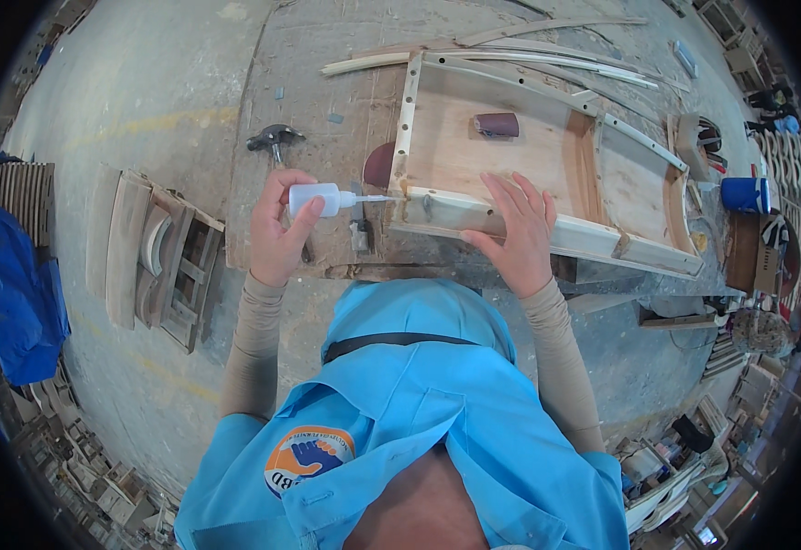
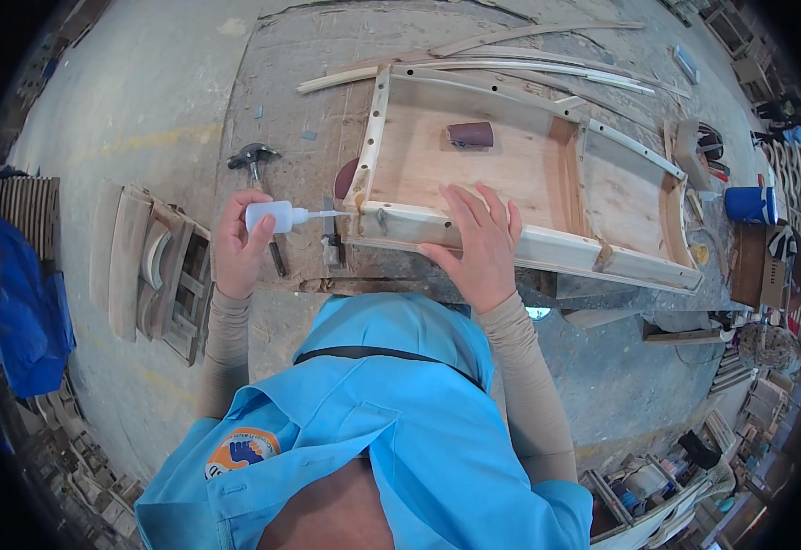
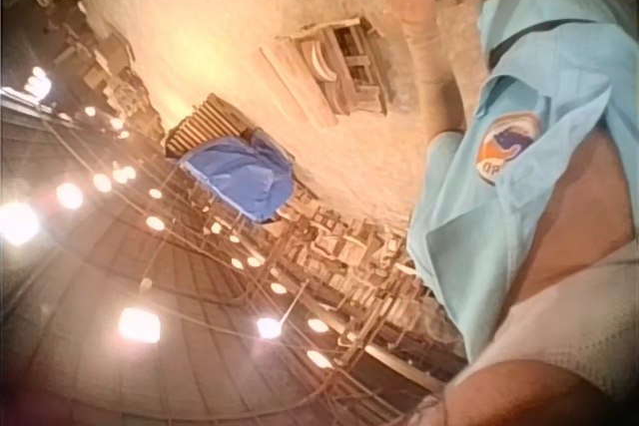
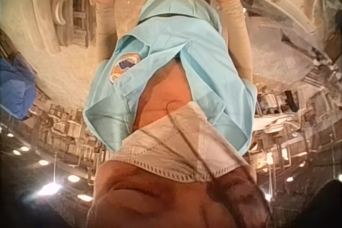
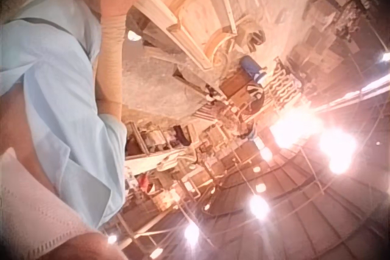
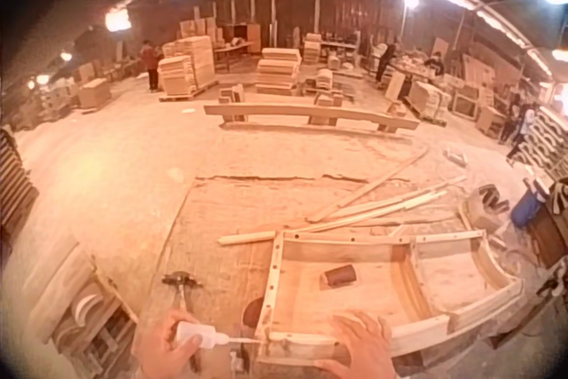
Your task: The person applies glue from a white bottle to the joints of a wooden frame structure. They then insert small wooden dowels into the glued holes and use a blue scraper to remove excess glue from the surface. The person repeats this process for multiple joints on the frame.
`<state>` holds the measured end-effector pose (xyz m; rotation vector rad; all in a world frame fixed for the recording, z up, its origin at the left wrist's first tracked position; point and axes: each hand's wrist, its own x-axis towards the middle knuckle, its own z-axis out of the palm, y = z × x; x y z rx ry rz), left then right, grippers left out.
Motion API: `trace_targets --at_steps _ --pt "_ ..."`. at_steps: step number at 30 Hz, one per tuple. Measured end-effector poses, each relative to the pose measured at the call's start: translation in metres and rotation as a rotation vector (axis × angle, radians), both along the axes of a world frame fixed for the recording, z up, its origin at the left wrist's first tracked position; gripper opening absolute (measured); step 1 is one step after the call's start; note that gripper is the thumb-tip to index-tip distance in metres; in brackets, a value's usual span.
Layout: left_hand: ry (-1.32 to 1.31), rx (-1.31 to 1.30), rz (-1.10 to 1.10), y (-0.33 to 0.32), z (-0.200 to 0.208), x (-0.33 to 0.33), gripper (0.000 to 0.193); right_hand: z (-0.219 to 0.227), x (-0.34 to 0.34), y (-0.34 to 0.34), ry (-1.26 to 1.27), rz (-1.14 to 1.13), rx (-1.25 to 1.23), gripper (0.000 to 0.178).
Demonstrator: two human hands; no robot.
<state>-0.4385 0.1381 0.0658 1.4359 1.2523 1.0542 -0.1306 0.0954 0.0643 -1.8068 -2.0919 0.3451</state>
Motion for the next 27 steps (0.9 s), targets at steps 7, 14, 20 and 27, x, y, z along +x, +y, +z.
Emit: trace_targets --at_steps 7,14,20,27 --pt "-0.159 -0.028 0.033 -0.001 -0.011 -0.004 0.019 -0.001 0.002 -0.001 0.063 -0.010 0.017 0.074" --pt "-0.437 -0.016 0.074 0.032 -0.027 -0.010 0.023 -0.005 0.004 -0.001 0.085 -0.011 0.019 0.074" --pt "-0.052 0.052 0.175 0.079 -0.057 -0.003 0.037 -0.005 0.003 -0.001 0.078 -0.006 0.007 0.074" --pt "0.466 0.160 0.138 0.113 -0.091 0.013 0.045 -0.004 0.003 -0.003 0.091 -0.019 -0.010 0.071"
